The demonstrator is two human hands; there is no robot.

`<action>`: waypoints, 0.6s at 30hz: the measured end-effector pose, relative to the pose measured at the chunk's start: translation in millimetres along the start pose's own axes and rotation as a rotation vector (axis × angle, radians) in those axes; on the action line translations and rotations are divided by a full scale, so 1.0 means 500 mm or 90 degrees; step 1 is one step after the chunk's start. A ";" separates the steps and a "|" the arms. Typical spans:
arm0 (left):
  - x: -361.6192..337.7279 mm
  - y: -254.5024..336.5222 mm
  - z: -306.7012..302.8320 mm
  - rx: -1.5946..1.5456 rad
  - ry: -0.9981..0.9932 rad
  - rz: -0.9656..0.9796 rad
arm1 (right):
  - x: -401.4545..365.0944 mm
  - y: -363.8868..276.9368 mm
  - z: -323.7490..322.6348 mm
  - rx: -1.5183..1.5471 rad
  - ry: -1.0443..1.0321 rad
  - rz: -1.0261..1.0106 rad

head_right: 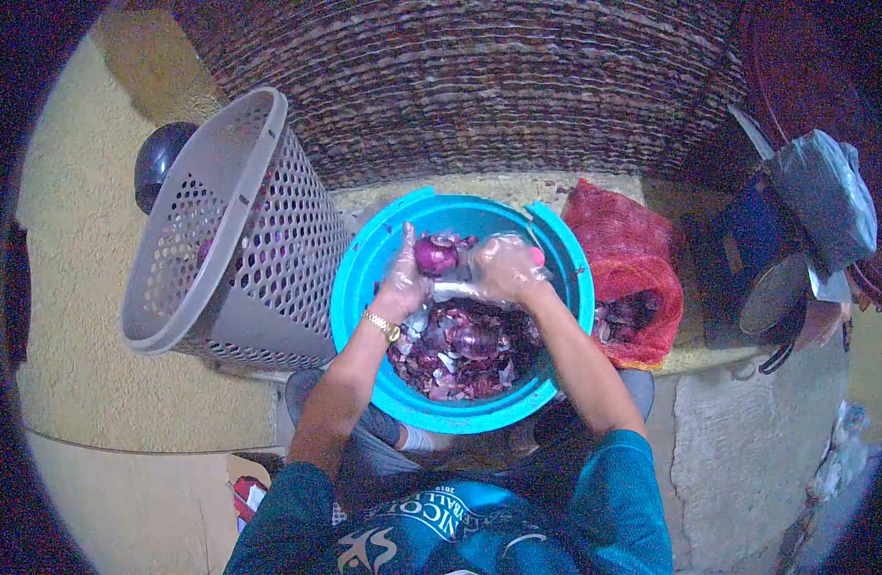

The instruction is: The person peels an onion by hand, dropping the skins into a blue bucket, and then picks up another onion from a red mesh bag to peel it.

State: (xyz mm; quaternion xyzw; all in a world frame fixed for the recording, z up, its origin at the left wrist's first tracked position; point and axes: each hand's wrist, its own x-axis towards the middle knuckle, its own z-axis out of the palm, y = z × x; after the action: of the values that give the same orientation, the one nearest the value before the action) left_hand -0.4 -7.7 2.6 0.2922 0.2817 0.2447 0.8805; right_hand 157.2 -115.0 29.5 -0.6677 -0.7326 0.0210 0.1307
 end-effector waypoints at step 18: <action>0.011 -0.006 0.001 -0.005 -0.008 -0.059 | 0.004 -0.016 -0.026 0.055 0.061 0.156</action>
State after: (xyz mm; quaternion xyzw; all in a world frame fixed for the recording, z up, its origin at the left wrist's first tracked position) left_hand 4.8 -6.7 -1.0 0.2768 0.2884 0.2034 0.8938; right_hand 152.3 -115.9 44.1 -0.7460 -0.6370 0.0363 0.1909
